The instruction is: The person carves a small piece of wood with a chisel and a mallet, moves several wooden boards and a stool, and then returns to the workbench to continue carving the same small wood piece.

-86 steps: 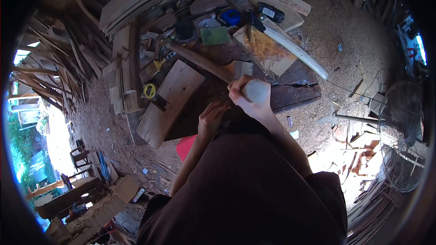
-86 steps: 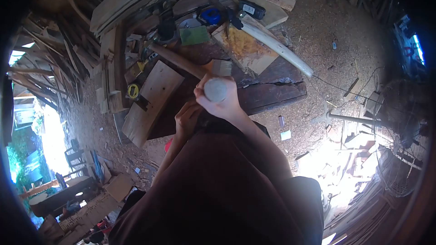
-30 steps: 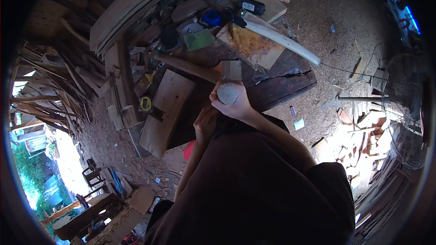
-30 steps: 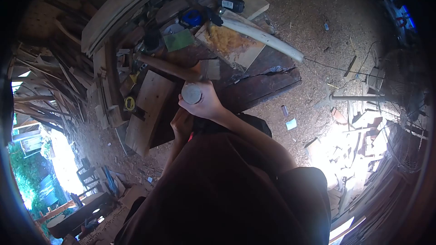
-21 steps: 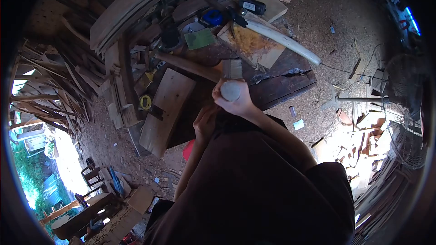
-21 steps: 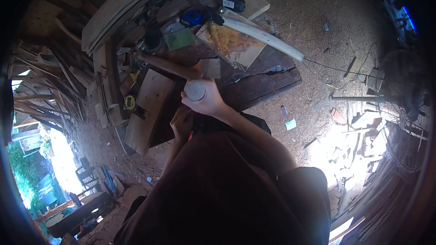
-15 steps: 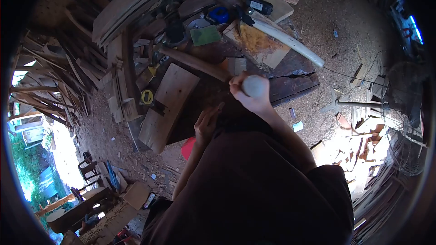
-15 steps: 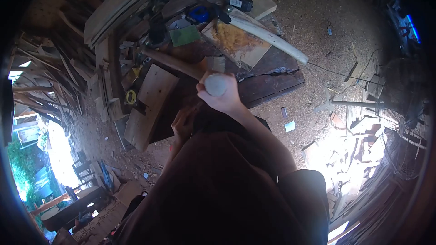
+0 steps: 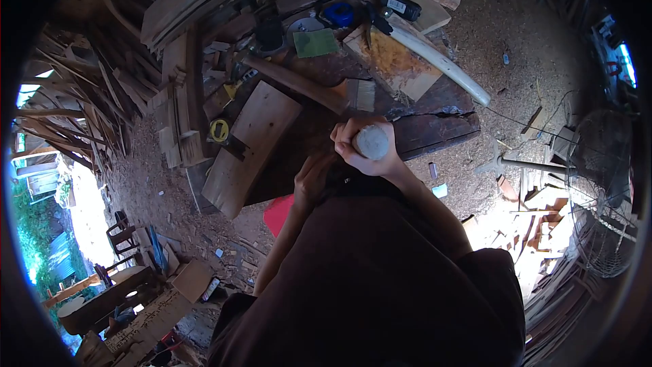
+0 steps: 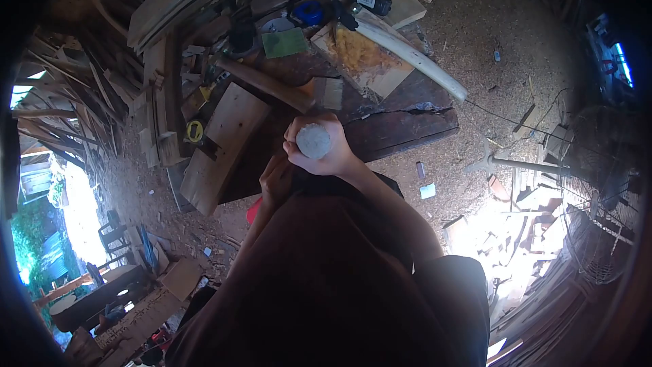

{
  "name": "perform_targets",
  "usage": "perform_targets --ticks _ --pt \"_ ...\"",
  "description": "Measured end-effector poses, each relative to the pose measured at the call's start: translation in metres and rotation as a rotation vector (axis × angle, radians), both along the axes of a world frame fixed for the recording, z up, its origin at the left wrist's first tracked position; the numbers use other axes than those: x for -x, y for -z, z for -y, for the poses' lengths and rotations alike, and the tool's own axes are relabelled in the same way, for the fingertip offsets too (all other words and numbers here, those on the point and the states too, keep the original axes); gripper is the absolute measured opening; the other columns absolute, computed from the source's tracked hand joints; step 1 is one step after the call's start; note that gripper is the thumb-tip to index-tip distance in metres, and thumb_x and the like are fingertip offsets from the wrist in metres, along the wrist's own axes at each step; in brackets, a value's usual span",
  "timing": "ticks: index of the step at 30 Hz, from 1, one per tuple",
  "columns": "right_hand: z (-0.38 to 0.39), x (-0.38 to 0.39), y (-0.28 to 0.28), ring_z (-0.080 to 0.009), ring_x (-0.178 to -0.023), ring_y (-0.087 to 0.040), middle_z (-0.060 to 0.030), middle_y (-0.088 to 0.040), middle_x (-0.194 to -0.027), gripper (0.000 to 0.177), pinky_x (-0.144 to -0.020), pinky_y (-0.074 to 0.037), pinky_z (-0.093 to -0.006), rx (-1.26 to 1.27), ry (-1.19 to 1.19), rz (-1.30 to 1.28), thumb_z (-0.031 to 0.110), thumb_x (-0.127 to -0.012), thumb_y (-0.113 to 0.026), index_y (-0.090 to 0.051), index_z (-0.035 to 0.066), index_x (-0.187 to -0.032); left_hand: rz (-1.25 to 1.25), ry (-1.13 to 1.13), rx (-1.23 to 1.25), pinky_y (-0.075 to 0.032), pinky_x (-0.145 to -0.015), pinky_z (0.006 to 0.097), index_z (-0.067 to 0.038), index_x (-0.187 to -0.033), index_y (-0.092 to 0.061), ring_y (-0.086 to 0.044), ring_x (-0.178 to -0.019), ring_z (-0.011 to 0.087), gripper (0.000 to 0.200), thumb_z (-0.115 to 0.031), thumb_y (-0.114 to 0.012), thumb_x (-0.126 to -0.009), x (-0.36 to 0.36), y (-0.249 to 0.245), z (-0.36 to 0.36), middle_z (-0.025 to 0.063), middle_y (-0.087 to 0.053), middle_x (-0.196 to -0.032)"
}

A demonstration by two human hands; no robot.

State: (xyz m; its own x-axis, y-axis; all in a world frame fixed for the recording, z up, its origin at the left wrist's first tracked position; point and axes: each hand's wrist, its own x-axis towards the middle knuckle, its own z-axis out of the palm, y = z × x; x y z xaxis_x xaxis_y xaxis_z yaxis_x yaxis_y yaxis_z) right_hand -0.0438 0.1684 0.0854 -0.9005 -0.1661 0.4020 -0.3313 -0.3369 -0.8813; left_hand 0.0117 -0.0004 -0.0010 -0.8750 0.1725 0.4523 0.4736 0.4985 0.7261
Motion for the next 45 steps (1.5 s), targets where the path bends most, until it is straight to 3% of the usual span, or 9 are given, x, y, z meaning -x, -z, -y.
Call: perform_targets --ticks 12,18,21,26,30,32,35,41,45 --pt "0.000 -0.008 -0.005 -0.0126 -0.053 -0.053 -0.0041 -0.053 -0.058 0.018 -0.070 -0.052 -0.0337 -0.117 0.098 -0.073 -0.011 -0.072 -0.063 -0.053 0.002 -0.063 0.041 -0.107 0.007 -0.054 -0.070 0.0337 0.002 -0.093 -0.067 -0.067 -0.083 0.0270 0.014 0.004 -0.069 -0.079 0.011 -0.012 -0.012 0.0129 -0.065 -0.093" --pt "-0.007 0.000 0.027 -0.0109 -0.052 -0.049 -0.0049 -0.053 -0.062 0.015 -0.063 -0.047 -0.0286 0.033 0.213 0.126 -0.011 -0.084 -0.053 -0.052 0.002 -0.077 0.042 -0.048 0.004 -0.054 -0.068 0.0322 0.001 -0.091 -0.068 -0.068 -0.080 0.0261 0.014 0.001 -0.073 -0.078 0.025 -0.013 -0.016 0.0122 -0.067 -0.091" --pt "-0.009 0.001 0.021 -0.0077 -0.055 -0.056 -0.0031 -0.059 -0.064 0.013 -0.049 -0.043 -0.0225 0.330 0.184 0.250 -0.008 -0.079 -0.062 -0.056 0.002 -0.072 0.066 -0.012 0.021 -0.054 -0.067 0.0318 0.002 -0.089 -0.068 -0.068 -0.078 0.0258 0.014 0.000 -0.074 -0.076 0.029 -0.015 -0.010 0.0125 -0.067 -0.090" --pt "-0.006 0.004 0.011 -0.0072 -0.056 -0.056 -0.0020 -0.058 -0.062 0.013 -0.050 -0.043 -0.0222 0.378 0.250 0.363 -0.007 -0.078 -0.062 -0.056 0.002 -0.072 0.043 0.033 0.044 -0.055 -0.068 0.0314 0.003 -0.087 -0.068 -0.069 -0.080 0.0251 0.014 0.001 -0.075 -0.075 0.031 -0.017 -0.009 0.0124 -0.067 -0.091" --pt "-0.001 0.000 0.022 -0.0056 -0.059 -0.057 0.0001 -0.059 -0.062 0.012 -0.053 -0.045 -0.0222 0.233 0.350 0.322 -0.005 -0.077 -0.065 -0.057 0.003 -0.070 0.051 0.045 0.054 -0.055 -0.068 0.0314 0.004 -0.087 -0.068 -0.069 -0.080 0.0249 0.014 0.001 -0.075 -0.075 0.027 -0.015 -0.008 0.0124 -0.067 -0.091" --pt "0.006 0.002 0.043 -0.0090 -0.050 -0.046 -0.0046 -0.051 -0.061 0.014 -0.046 -0.037 -0.0245 0.031 0.390 0.176 -0.012 -0.083 -0.057 -0.052 -0.001 -0.076 0.031 0.047 0.051 -0.055 -0.068 0.0314 0.004 -0.088 -0.068 -0.069 -0.079 0.0249 0.015 0.001 -0.076 -0.075 0.027 -0.013 -0.009 0.0124 -0.067 -0.091" --pt "0.002 0.002 0.028 -0.0083 -0.050 -0.047 -0.0040 -0.053 -0.062 0.014 -0.046 -0.038 -0.0240 0.163 0.349 0.207 -0.012 -0.082 -0.058 -0.053 0.000 -0.075 0.044 0.037 0.045 -0.055 -0.067 0.0311 0.003 -0.088 -0.068 -0.069 -0.079 0.0242 0.015 0.002 -0.075 -0.075 0.026 -0.013 -0.009 0.0123 -0.067 -0.091" --pt "0.005 0.005 0.042 -0.0085 -0.050 -0.048 -0.0041 -0.053 -0.063 0.014 -0.046 -0.038 -0.0241 0.093 0.357 0.198 -0.012 -0.083 -0.057 -0.053 -0.001 -0.075 0.028 0.018 0.049 -0.055 -0.066 0.0299 0.004 -0.088 -0.069 -0.069 -0.078 0.0222 0.015 0.002 -0.076 -0.075 0.025 -0.010 -0.010 0.0119 -0.068 -0.091" --pt "-0.003 -0.003 0.013 -0.0097 -0.050 -0.048 -0.0053 -0.052 -0.063 0.013 -0.047 -0.038 -0.0246 0.317 0.322 0.265 -0.012 -0.082 -0.057 -0.053 -0.001 -0.078 0.028 0.015 0.023 -0.055 -0.066 0.0296 0.003 -0.089 -0.069 -0.069 -0.079 0.0219 0.016 0.003 -0.076 -0.075 0.026 -0.012 -0.010 0.0118 -0.068 -0.091"
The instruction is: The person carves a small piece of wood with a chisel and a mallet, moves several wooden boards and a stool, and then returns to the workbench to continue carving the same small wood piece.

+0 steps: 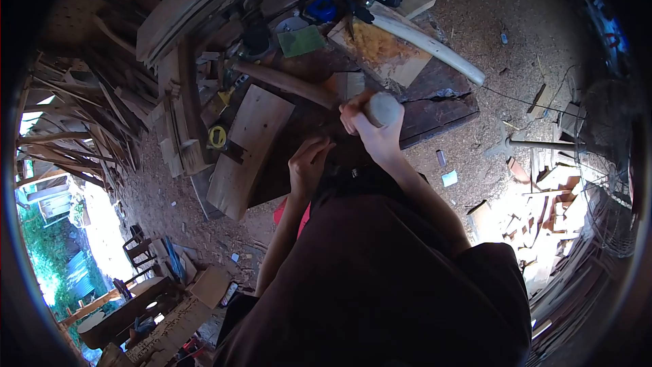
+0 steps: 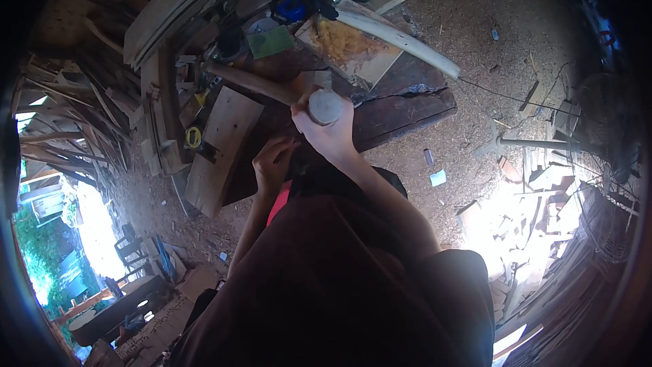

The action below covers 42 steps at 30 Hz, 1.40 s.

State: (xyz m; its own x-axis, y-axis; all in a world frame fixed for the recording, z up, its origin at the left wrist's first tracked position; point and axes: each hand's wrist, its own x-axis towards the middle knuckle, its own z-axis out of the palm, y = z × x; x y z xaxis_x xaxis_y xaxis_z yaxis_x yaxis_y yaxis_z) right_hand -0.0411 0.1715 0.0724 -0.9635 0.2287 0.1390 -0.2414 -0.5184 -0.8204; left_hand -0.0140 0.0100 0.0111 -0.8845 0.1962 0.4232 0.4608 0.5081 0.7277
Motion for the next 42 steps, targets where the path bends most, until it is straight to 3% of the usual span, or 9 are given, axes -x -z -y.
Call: perform_targets --ticks 6,10,12,13,21,28,30,33,42 --pt "0.001 0.002 0.015 -0.0078 -0.052 -0.043 -0.0041 -0.049 -0.062 0.013 -0.046 -0.035 -0.0249 -0.161 0.006 -0.027 -0.011 -0.086 -0.054 -0.052 0.000 -0.080 0.011 -0.030 0.009 -0.056 -0.068 0.0288 0.003 -0.089 -0.069 -0.069 -0.081 0.0216 0.016 0.003 -0.076 -0.074 -0.003 0.001 -0.001 0.0117 -0.068 -0.093" --pt "0.000 -0.003 0.011 -0.0100 -0.053 -0.049 -0.0052 -0.051 -0.063 0.011 -0.048 -0.038 -0.0237 -0.013 -0.032 -0.012 -0.009 -0.085 -0.057 -0.053 -0.001 -0.079 0.015 -0.025 -0.006 -0.056 -0.067 0.0292 0.003 -0.088 -0.069 -0.069 -0.081 0.0218 0.015 0.004 -0.076 -0.074 -0.005 0.001 -0.001 0.0117 -0.069 -0.092" --pt "0.005 0.002 0.028 -0.0043 -0.058 -0.056 0.0014 -0.058 -0.063 0.014 -0.052 -0.044 -0.0218 -0.205 0.013 0.052 -0.005 -0.078 -0.065 -0.057 0.003 -0.070 0.016 -0.012 0.000 -0.056 -0.067 0.0293 0.003 -0.088 -0.069 -0.069 -0.080 0.0219 0.016 0.005 -0.076 -0.074 -0.003 0.000 -0.003 0.0119 -0.069 -0.092" --pt "0.003 0.004 0.030 -0.0097 -0.054 -0.049 -0.0066 -0.055 -0.066 0.012 -0.048 -0.039 -0.0244 -0.262 0.004 -0.024 -0.010 -0.084 -0.058 -0.052 -0.001 -0.079 -0.022 -0.017 -0.007 -0.056 -0.066 0.0293 0.003 -0.088 -0.069 -0.069 -0.080 0.0220 0.016 0.005 -0.076 -0.074 -0.001 0.001 -0.003 0.0121 -0.069 -0.092" --pt "0.000 0.005 0.012 -0.0097 -0.052 -0.048 -0.0067 -0.054 -0.067 0.011 -0.048 -0.039 -0.0252 -0.063 -0.032 0.014 -0.011 -0.083 -0.057 -0.052 -0.002 -0.080 -0.007 -0.050 -0.036 -0.055 -0.065 0.0292 0.004 -0.089 -0.069 -0.069 -0.078 0.0220 0.016 0.005 -0.076 -0.074 -0.003 0.005 -0.003 0.0128 -0.068 -0.090" --pt "0.008 0.008 0.011 -0.0085 -0.054 -0.052 -0.0051 -0.056 -0.067 0.012 -0.047 -0.040 -0.0235 -0.270 -0.027 -0.045 -0.011 -0.081 -0.058 -0.053 -0.001 -0.078 -0.037 -0.037 -0.013 -0.055 -0.066 0.0302 0.003 -0.088 -0.069 -0.069 -0.078 0.0225 0.017 0.004 -0.077 -0.073 -0.003 0.006 -0.001 0.0123 -0.068 -0.090" --pt "0.009 0.011 0.011 -0.0066 -0.059 -0.059 -0.0004 -0.060 -0.061 0.013 -0.057 -0.048 -0.0254 -0.196 0.015 0.074 0.002 -0.072 -0.071 -0.059 0.003 -0.067 -0.036 -0.035 -0.028 -0.055 -0.067 0.0301 0.003 -0.088 -0.069 -0.069 -0.079 0.0227 0.017 0.004 -0.077 -0.073 -0.003 0.007 -0.002 0.0122 -0.068 -0.090" --pt "0.005 0.009 0.006 -0.0077 -0.054 -0.052 -0.0048 -0.057 -0.067 0.012 -0.047 -0.040 -0.0226 -0.248 -0.014 -0.007 -0.010 -0.081 -0.060 -0.054 0.000 -0.076 -0.067 -0.034 -0.029 -0.055 -0.067 0.0300 0.003 -0.089 -0.069 -0.069 -0.080 0.0227 0.017 0.004 -0.077 -0.073 -0.001 0.008 -0.003 0.0119 -0.068 -0.090" --pt "0.007 0.008 0.003 -0.0074 -0.052 -0.051 -0.0030 -0.054 -0.064 0.013 -0.046 -0.039 -0.0228 -0.217 -0.009 -0.023 -0.010 -0.082 -0.059 -0.053 0.000 -0.077 -0.042 -0.049 -0.030 -0.056 -0.067 0.0299 0.003 -0.089 -0.069 -0.069 -0.080 0.0215 0.017 0.007 -0.075 -0.073 -0.004 0.006 -0.005 0.0120 -0.068 -0.090"
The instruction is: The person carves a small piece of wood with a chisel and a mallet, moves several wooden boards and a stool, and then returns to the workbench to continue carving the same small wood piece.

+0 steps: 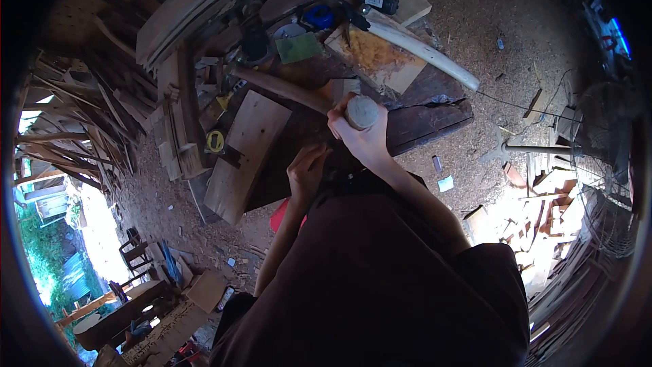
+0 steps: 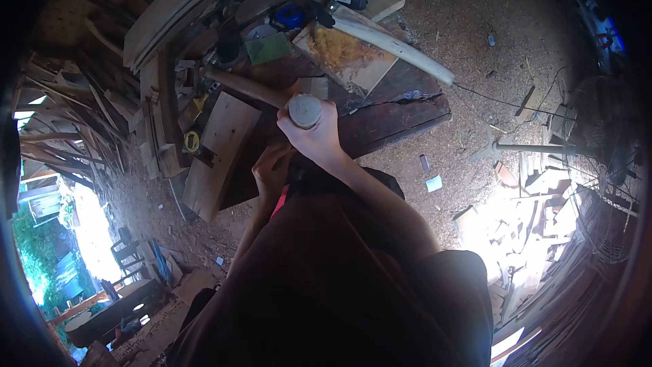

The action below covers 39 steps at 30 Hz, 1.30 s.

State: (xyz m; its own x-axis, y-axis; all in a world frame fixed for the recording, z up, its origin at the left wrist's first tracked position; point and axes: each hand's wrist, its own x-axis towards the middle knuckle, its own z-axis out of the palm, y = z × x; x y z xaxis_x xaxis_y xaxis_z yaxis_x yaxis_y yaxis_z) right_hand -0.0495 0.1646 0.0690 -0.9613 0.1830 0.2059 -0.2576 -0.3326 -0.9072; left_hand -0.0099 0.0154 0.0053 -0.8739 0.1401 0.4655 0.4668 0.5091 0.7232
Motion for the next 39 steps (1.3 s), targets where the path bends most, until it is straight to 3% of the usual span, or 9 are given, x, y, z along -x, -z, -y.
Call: perform_targets --ticks 4,8,12,14,21,24,28,38,39 --pt "0.003 -0.001 0.009 -0.0075 -0.051 -0.050 -0.0032 -0.053 -0.065 0.014 -0.045 -0.038 -0.0232 -0.145 0.011 -0.035 -0.012 -0.083 -0.058 -0.053 0.000 -0.077 0.027 -0.002 0.009 -0.055 -0.068 0.0292 0.003 -0.088 -0.069 -0.069 -0.080 0.0219 0.016 0.006 -0.076 -0.073 -0.003 -0.001 0.001 0.0122 -0.068 -0.090" --pt "0.000 0.001 0.002 -0.0061 -0.053 -0.051 -0.0016 -0.055 -0.065 0.014 -0.047 -0.040 -0.0227 -0.001 -0.009 0.021 -0.008 -0.081 -0.062 -0.054 0.001 -0.075 0.007 0.003 0.013 -0.055 -0.068 0.0290 0.003 -0.088 -0.069 -0.069 -0.080 0.0219 0.016 0.004 -0.076 -0.074 -0.001 -0.001 0.002 0.0121 -0.068 -0.090" --pt "0.004 0.003 0.020 -0.0063 -0.053 -0.051 -0.0021 -0.054 -0.063 0.014 -0.048 -0.040 -0.0224 -0.226 0.059 -0.152 -0.008 -0.081 -0.062 -0.054 0.001 -0.074 0.021 0.009 0.014 -0.055 -0.067 0.0293 0.003 -0.088 -0.069 -0.069 -0.079 0.0212 0.016 0.004 -0.076 -0.074 -0.002 -0.002 0.000 0.0120 -0.068 -0.090" --pt "0.000 0.001 0.013 -0.0059 -0.054 -0.051 -0.0020 -0.055 -0.064 0.014 -0.049 -0.041 -0.0221 -0.080 -0.021 0.055 -0.008 -0.080 -0.062 -0.054 0.001 -0.074 0.019 -0.001 0.007 -0.055 -0.067 0.0295 0.003 -0.087 -0.069 -0.069 -0.079 0.0207 0.016 0.004 -0.076 -0.074 -0.003 0.000 0.001 0.0119 -0.068 -0.090" --pt "0.001 -0.004 0.018 -0.0077 -0.053 -0.051 -0.0027 -0.054 -0.062 0.015 -0.048 -0.040 -0.0229 -0.135 0.039 -0.022 -0.011 -0.083 -0.060 -0.054 0.000 -0.076 -0.003 -0.003 0.015 -0.055 -0.065 0.0293 0.004 -0.088 -0.069 -0.069 -0.077 0.0207 0.016 0.004 -0.077 -0.073 -0.002 0.001 0.000 0.0119 -0.068 -0.090" --pt "-0.002 -0.008 0.007 -0.0082 -0.053 -0.051 -0.0033 -0.055 -0.063 0.013 -0.048 -0.040 -0.0233 0.008 0.032 0.006 -0.011 -0.083 -0.060 -0.054 0.000 -0.078 -0.021 -0.014 0.030 -0.055 -0.066 0.0293 0.004 -0.087 -0.069 -0.069 -0.078 0.0211 0.017 0.004 -0.077 -0.073 -0.003 0.002 0.002 0.0120 -0.068 -0.090" --pt "0.002 -0.008 0.012 -0.0086 -0.053 -0.050 -0.0034 -0.052 -0.062 0.014 -0.047 -0.039 -0.0242 -0.148 0.080 -0.048 -0.012 -0.082 -0.058 -0.053 -0.001 -0.077 0.011 -0.010 -0.004 -0.055 -0.066 0.0293 0.004 -0.087 -0.069 -0.069 -0.077 0.0217 0.016 0.004 -0.077 -0.073 -0.004 0.002 0.001 0.0121 -0.068 -0.089" --pt "-0.007 -0.005 -0.005 -0.0095 -0.052 -0.046 -0.0060 -0.052 -0.064 0.009 -0.047 -0.036 -0.0258 0.298 0.015 0.078 -0.008 -0.085 -0.056 -0.052 -0.002 -0.080 0.029 -0.039 0.001 -0.054 -0.067 0.0293 0.004 -0.087 -0.069 -0.069 -0.078 0.0219 0.016 0.004 -0.077 -0.073 -0.001 0.001 0.001 0.0118 -0.068 -0.089" --pt "-0.008 -0.005 -0.004 -0.0099 -0.053 -0.048 -0.0064 -0.053 -0.065 0.010 -0.048 -0.039 -0.0250 0.123 0.023 0.063 -0.011 -0.083 -0.055 -0.051 -0.002 -0.080 0.026 -0.035 -0.001 -0.054 -0.067 0.0293 0.004 -0.087 -0.069 -0.069 -0.078 0.0219 0.016 0.004 -0.077 -0.073 0.000 0.001 0.000 0.0118 -0.068 -0.089"
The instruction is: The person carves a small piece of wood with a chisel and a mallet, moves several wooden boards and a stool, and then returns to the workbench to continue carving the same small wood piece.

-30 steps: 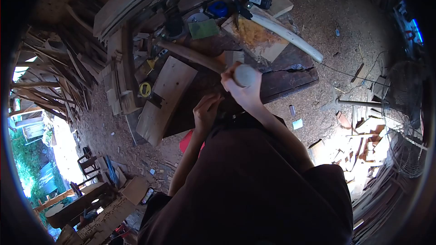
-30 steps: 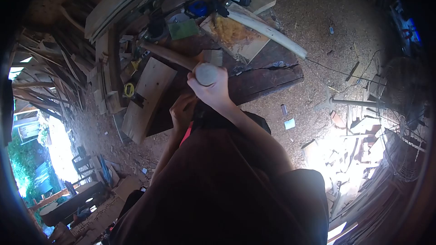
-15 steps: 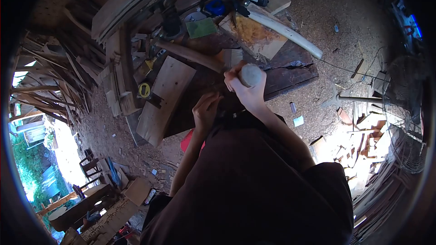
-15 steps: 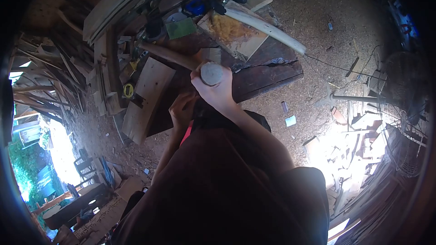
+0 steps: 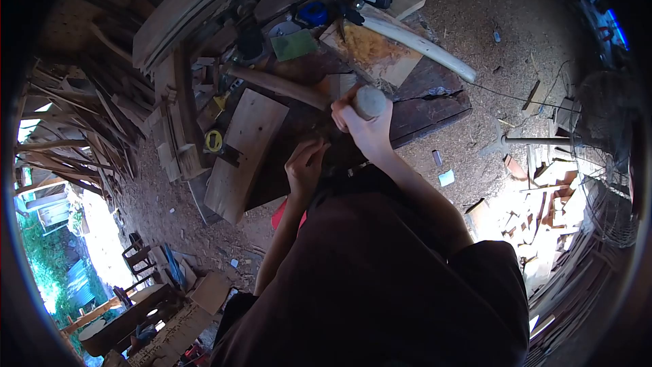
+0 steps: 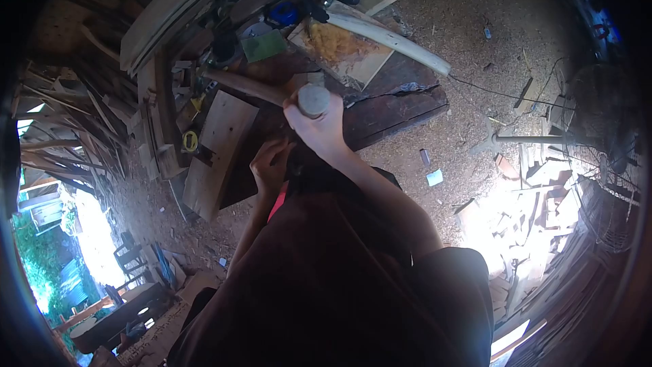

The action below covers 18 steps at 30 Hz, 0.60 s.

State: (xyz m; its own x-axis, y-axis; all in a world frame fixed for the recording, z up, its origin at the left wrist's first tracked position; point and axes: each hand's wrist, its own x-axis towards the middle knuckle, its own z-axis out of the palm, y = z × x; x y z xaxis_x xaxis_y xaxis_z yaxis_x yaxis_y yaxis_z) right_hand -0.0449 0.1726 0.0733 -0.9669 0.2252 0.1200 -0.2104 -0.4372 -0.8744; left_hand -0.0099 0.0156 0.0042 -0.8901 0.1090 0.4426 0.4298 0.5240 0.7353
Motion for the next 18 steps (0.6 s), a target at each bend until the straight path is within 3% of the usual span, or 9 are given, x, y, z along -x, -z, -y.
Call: perform_targets --ticks 7,11,15,18 --pt "0.009 -0.001 0.017 -0.0096 -0.053 -0.052 -0.0056 -0.056 -0.068 0.014 -0.047 -0.041 -0.0240 -0.198 0.015 -0.029 -0.014 -0.079 -0.055 -0.052 0.000 -0.079 -0.037 0.030 0.001 -0.055 -0.067 0.0292 0.004 -0.087 -0.069 -0.069 -0.078 0.0215 0.016 0.003 -0.077 -0.073 -0.002 0.000 -0.003 0.0116 -0.068 -0.089" --pt "0.004 -0.007 0.003 -0.0101 -0.052 -0.051 -0.0060 -0.055 -0.067 0.014 -0.047 -0.040 -0.0240 -0.013 0.024 -0.057 -0.015 -0.078 -0.055 -0.052 -0.001 -0.080 -0.011 0.007 -0.010 -0.054 -0.067 0.0290 0.004 -0.087 -0.069 -0.069 -0.078 0.0214 0.016 0.003 -0.077 -0.073 -0.005 0.003 0.000 0.0113 -0.068 -0.088" --pt "0.011 0.001 0.023 -0.0088 -0.052 -0.048 -0.0043 -0.052 -0.064 0.014 -0.046 -0.037 -0.0243 -0.130 0.022 -0.053 -0.013 -0.082 -0.055 -0.052 -0.001 -0.078 -0.012 0.010 0.001 -0.054 -0.067 0.0288 0.004 -0.087 -0.069 -0.069 -0.078 0.0210 0.016 0.004 -0.077 -0.073 -0.007 0.001 -0.002 0.0111 -0.068 -0.088" --pt "0.004 -0.003 0.009 -0.0095 -0.053 -0.051 -0.0052 -0.054 -0.064 0.013 -0.047 -0.039 -0.0236 -0.030 0.010 -0.030 -0.013 -0.080 -0.056 -0.052 -0.001 -0.078 -0.038 0.009 -0.007 -0.054 -0.067 0.0288 0.003 -0.088 -0.069 -0.069 -0.078 0.0208 0.016 0.004 -0.077 -0.073 -0.005 0.001 -0.002 0.0112 -0.068 -0.088"
